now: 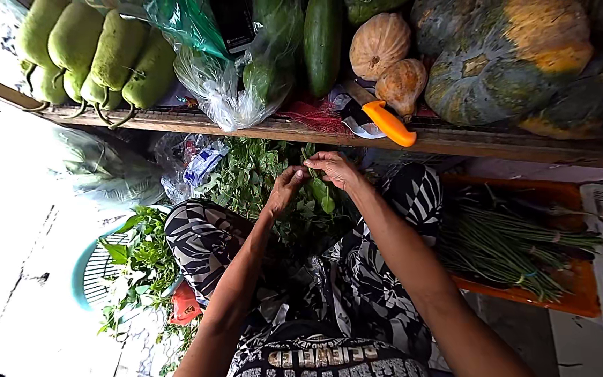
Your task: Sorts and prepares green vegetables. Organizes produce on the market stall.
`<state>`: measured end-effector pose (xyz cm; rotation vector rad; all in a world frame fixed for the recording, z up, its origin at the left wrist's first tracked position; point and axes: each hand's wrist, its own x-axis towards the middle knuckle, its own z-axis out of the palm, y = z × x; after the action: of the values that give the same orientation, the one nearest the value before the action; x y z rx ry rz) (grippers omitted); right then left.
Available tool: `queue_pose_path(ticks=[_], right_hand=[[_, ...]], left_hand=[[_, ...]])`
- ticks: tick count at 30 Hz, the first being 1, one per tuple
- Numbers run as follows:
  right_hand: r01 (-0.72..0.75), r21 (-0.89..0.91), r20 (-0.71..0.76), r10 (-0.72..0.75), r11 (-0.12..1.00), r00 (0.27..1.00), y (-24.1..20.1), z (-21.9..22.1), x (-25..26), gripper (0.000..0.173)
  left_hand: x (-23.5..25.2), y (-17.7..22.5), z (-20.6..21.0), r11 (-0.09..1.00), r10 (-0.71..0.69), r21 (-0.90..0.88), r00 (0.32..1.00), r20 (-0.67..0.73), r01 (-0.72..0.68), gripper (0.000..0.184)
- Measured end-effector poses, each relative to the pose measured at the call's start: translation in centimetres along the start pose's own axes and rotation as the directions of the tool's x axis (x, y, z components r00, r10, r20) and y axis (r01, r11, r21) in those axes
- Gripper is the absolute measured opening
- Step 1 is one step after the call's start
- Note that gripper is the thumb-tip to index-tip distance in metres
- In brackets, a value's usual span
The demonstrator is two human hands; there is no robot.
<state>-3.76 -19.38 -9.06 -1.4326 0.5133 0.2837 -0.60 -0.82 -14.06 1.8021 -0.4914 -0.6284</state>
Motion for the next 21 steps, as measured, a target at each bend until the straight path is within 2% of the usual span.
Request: queue_pose_path(ticks=[2, 4, 8, 10, 12, 14, 16, 17, 18, 19, 20, 21], right_hand=[[0.002, 0.024, -0.038, -0.002, 1.000, 0.999, 0.1, 0.0, 0.2, 0.017], [0.004, 0.014, -0.038, -0.004, 1.000, 0.999, 0.3, 0.1, 0.5, 0.017], [-0.003, -0.107, 0.011, 0.004, 0.994, 1.000, 0.4, 0.2, 1.2, 0.026], [0.024, -0.209, 0.095, -0.004, 0.978, 0.996, 0.3, 0.1, 1.2, 0.029], [0.091, -0.290, 0.209, -0.030, 0.953, 0.977, 0.7, 0.0, 1.4, 0.041], [0.117, -0.342, 0.247, -0.031, 0.932, 0.969, 1.2, 0.2, 1.5, 0.043], [0.101, -0.442, 0.233, 0.005, 0.892, 0.973, 1.5, 0.3, 1.7, 0.033], [0.092, -0.515, 0.223, 0.030, 0.852, 0.974, 1.5, 0.3, 1.8, 0.028], [0.084, -0.598, 0.216, 0.059, 0.797, 0.975, 1.5, 0.3, 1.9, 0.024], [0.076, -0.665, 0.213, 0.091, 0.743, 0.973, 1.4, 0.3, 2.1, 0.024], [0.072, -0.710, 0.217, 0.121, 0.700, 0.969, 1.5, 0.2, 2.2, 0.023], [0.068, -0.729, 0.227, 0.147, 0.681, 0.963, 1.6, 0.2, 2.1, 0.030]], left_hand=[[0.3, 0.2, 0.7, 0.995, 0.072, -0.062, 0.997, -0.023, -0.073, 0.022], [0.5, 0.2, 1.0, 0.997, 0.072, -0.029, 0.994, -0.087, -0.074, 0.015], [0.6, -0.1, 1.5, 0.998, 0.056, 0.043, 0.989, -0.134, -0.051, 0.020], [0.6, -0.5, 1.7, 0.998, 0.017, 0.056, 0.983, -0.181, -0.007, 0.023], [0.7, -0.4, 1.7, 0.986, 0.051, 0.168, 0.973, -0.225, -0.013, 0.026], [0.7, 0.0, 1.5, 0.899, 0.218, 0.420, 0.958, -0.185, -0.124, 0.025], [1.0, -0.2, 1.1, 0.691, 0.424, 0.672, 0.902, -0.079, -0.267, 0.023], [1.4, -0.6, 0.7, 0.593, 0.491, 0.739, 0.871, -0.019, -0.318, 0.023], [1.9, -0.9, 0.3, 0.523, 0.527, 0.776, 0.849, 0.030, -0.352, 0.024], [2.6, -1.4, -0.1, 0.498, 0.533, 0.788, 0.845, 0.051, -0.362, 0.024], [3.3, -2.1, -0.7, 0.509, 0.497, 0.798, 0.867, 0.034, -0.323, 0.023], [4.0, -2.4, -1.5, 0.560, 0.388, 0.801, 0.921, -0.026, -0.213, 0.023]])
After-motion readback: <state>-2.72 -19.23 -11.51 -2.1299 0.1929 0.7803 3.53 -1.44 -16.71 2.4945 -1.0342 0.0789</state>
